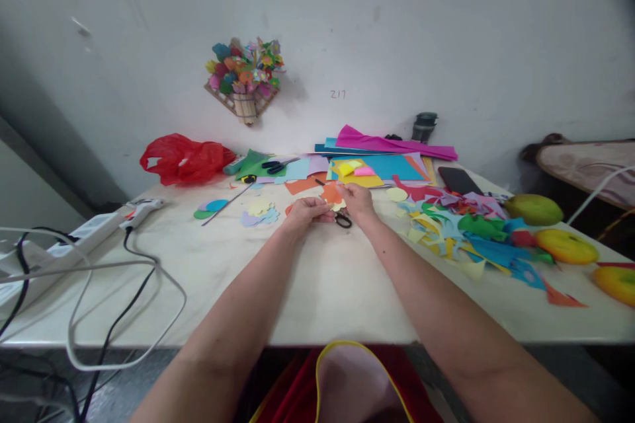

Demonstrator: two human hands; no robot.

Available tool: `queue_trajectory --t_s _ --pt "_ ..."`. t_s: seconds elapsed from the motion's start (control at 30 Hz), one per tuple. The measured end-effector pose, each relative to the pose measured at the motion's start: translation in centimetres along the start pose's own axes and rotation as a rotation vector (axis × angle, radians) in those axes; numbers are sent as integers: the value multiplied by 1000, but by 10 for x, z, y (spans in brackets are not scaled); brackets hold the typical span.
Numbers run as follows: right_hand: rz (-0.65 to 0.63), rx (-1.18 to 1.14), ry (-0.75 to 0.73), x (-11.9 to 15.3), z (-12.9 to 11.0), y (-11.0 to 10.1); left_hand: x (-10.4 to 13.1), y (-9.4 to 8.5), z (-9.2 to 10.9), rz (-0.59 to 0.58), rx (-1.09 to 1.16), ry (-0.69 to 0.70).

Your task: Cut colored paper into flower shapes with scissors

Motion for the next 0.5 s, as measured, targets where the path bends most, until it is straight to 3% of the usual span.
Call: queue_trajectory --t_s 0.3,0.5 --pt "-76 -36 0 3 1 12 -1 -4 -7 12 -45 -21" --pt "77 -33 -41 3 -7 -7 -3 -4 -7 16 -48 -11"
Point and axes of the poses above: each hand's wrist, its own x-axis away from the middle knuckle, its own y-axis out of the palm, z = x × y, the point moved 10 cm from there along -x, towards the middle knuckle, and after that the axes turned 9 degrees about y, right-handed, at the moved point
